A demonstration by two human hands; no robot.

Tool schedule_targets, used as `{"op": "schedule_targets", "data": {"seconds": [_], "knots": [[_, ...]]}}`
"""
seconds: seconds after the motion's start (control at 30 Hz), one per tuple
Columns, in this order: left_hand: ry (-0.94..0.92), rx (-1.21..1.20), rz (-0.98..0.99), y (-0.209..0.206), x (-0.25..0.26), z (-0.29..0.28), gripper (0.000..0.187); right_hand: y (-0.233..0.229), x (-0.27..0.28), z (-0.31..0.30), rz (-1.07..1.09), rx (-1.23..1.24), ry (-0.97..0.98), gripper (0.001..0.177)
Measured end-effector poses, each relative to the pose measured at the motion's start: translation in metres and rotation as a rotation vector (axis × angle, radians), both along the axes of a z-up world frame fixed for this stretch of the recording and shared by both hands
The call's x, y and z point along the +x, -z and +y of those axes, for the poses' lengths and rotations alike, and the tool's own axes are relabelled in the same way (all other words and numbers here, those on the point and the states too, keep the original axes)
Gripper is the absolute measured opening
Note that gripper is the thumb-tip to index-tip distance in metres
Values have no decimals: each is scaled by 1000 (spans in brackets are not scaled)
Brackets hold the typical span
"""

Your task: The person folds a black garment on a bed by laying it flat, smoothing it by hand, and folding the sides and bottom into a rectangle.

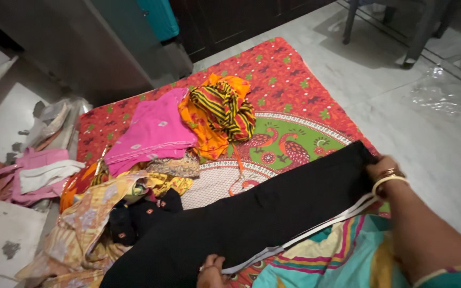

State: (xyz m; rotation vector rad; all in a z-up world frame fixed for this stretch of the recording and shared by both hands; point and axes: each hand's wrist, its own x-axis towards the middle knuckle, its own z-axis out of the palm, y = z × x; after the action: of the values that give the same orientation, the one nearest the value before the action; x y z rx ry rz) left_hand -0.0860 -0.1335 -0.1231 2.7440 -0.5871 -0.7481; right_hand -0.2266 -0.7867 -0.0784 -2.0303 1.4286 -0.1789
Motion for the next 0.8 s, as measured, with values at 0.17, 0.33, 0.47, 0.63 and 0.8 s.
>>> {"op": "schedule_targets", "data": {"seconds": [0.17,0.33,0.47,0.63,0.8], "knots": [[103,83,15,-23,-19,-28,47,-13,-17,-42,-325,-266,59,31],[201,122,132,-28,-41,-45,39,-4,-34,-44,-184,-141,219,37],[45,-176,-79,-62,-51,-62,60,-9,-31,-49,-316,-152,147,37],[233,-266,-313,-103,-58,-146,63,-64,-24,-44,-580,-217,-24,26],[-17,-271,-317,-80,21,-197,66,-95,-38,-35,-596,-37,-70,32]]}}
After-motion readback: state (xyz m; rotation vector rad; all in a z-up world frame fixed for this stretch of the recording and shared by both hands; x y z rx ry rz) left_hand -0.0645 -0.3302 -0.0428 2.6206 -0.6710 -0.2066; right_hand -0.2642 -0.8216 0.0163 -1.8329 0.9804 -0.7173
